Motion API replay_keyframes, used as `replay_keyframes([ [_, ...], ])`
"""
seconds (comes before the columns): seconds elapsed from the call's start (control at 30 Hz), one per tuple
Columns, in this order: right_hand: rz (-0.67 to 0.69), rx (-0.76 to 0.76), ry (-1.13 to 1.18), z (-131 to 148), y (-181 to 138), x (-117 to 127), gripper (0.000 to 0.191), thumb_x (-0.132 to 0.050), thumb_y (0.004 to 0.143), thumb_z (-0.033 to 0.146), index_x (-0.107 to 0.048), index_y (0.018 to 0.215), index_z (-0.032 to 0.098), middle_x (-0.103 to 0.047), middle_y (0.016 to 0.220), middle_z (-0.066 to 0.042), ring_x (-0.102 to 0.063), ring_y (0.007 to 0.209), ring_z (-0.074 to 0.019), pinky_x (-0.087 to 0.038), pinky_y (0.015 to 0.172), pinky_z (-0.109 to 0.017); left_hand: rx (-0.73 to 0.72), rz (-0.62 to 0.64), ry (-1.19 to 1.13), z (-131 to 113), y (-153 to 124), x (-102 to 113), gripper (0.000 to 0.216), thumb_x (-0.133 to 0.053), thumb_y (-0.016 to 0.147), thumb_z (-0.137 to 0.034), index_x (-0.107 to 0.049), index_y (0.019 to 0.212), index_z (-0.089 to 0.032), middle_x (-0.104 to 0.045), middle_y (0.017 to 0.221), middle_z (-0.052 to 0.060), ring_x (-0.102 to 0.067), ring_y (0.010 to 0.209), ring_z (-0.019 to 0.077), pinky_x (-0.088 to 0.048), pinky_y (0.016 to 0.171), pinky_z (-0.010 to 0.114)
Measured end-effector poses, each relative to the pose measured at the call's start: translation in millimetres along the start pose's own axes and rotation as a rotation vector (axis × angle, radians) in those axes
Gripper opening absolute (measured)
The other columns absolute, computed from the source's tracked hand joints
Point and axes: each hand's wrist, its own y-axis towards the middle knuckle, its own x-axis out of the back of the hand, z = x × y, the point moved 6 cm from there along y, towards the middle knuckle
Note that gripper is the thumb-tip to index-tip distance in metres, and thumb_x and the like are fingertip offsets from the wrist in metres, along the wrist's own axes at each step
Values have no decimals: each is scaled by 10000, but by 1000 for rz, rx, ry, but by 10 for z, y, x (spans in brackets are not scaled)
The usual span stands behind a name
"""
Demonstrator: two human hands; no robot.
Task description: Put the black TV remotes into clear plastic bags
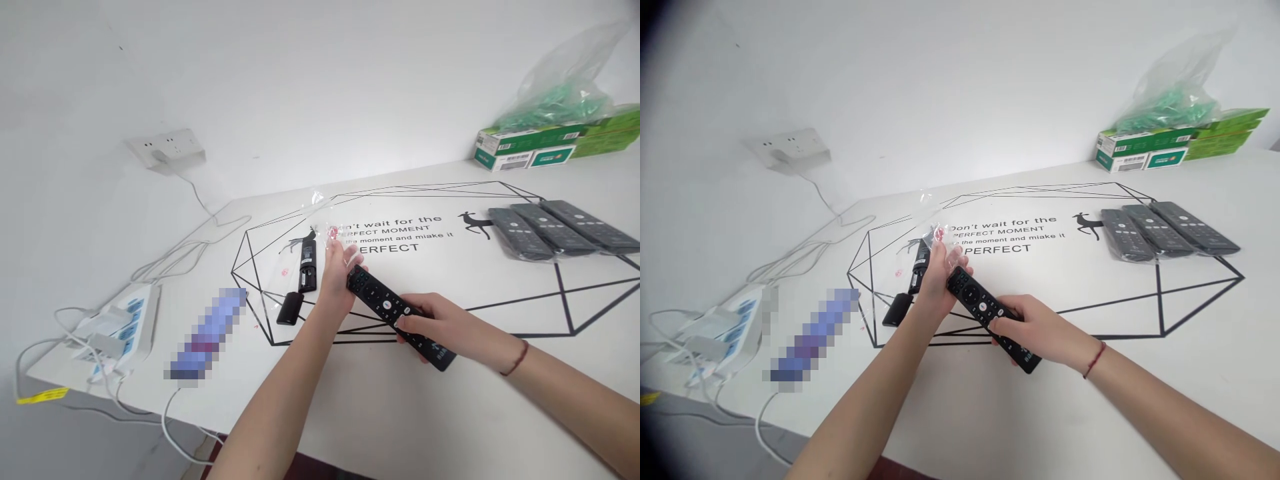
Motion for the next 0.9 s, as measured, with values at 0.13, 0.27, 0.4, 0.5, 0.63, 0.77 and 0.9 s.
replay_keyframes([
  [0.13, 25, -16, 21, -11, 3, 11, 149, -549, 790, 332, -542, 787, 182, -627, 749, -8, -574, 482, -112, -469, 453, -237, -67, 39, 31, -63, -1, -25, 442, -566, 848, -471, -456, 1263, -371, -508, 790, -39, -483, 540, 42, -417, 487, 153],
  [0.27, 33, -17, 17, 10, -10, 11, 131, -539, 804, 310, -545, 795, 180, -617, 731, 1, -574, 475, -105, -460, 448, -222, -101, 10, 47, -77, -3, -6, 335, -611, 836, -404, -542, 1140, -281, -507, 778, -42, -485, 540, 25, -424, 510, 143],
  [0.4, -6, -3, 34, 22, -10, 16, 145, -546, 809, 318, -550, 802, 173, -609, 745, -3, -583, 490, -108, -470, 460, -227, -68, 7, 60, 6, -6, -2, 322, -652, 792, -441, -587, 1032, -237, -576, 892, -14, -546, 614, 39, -462, 564, 158],
  [0.5, -43, 6, 60, 11, 0, 26, 170, -553, 810, 344, -539, 813, 175, -615, 761, -10, -579, 499, -111, -472, 461, -234, 8, 12, 37, 80, -27, -14, 363, -614, 817, -455, -577, 1109, -242, -626, 1039, 21, -609, 701, 74, -475, 570, 173],
  [0.63, -95, 23, 94, 13, 6, 51, 187, -561, 812, 370, -531, 838, 188, -618, 765, -3, -570, 519, -113, -484, 486, -247, 64, 37, -24, 87, -74, -60, 369, -494, 903, -374, -485, 1256, -268, -651, 1150, 53, -669, 837, 143, -501, 588, 203],
  [0.77, -131, 32, 102, 24, 6, 69, 198, -583, 795, 380, -535, 844, 195, -616, 750, 0, -562, 527, -120, -485, 489, -259, 69, 50, -26, 49, -99, -91, 399, -455, 920, -334, -441, 1306, -233, -665, 1149, 89, -674, 926, 181, -527, 651, 234],
  [0.9, -122, 43, 101, 17, 10, 63, 191, -572, 803, 377, -537, 839, 193, -617, 745, -6, -567, 524, -125, -479, 481, -258, 119, 88, 54, 73, -94, -98, 305, -575, 836, -300, -606, 1098, -147, -660, 1153, 108, -671, 943, 191, -525, 664, 222],
])
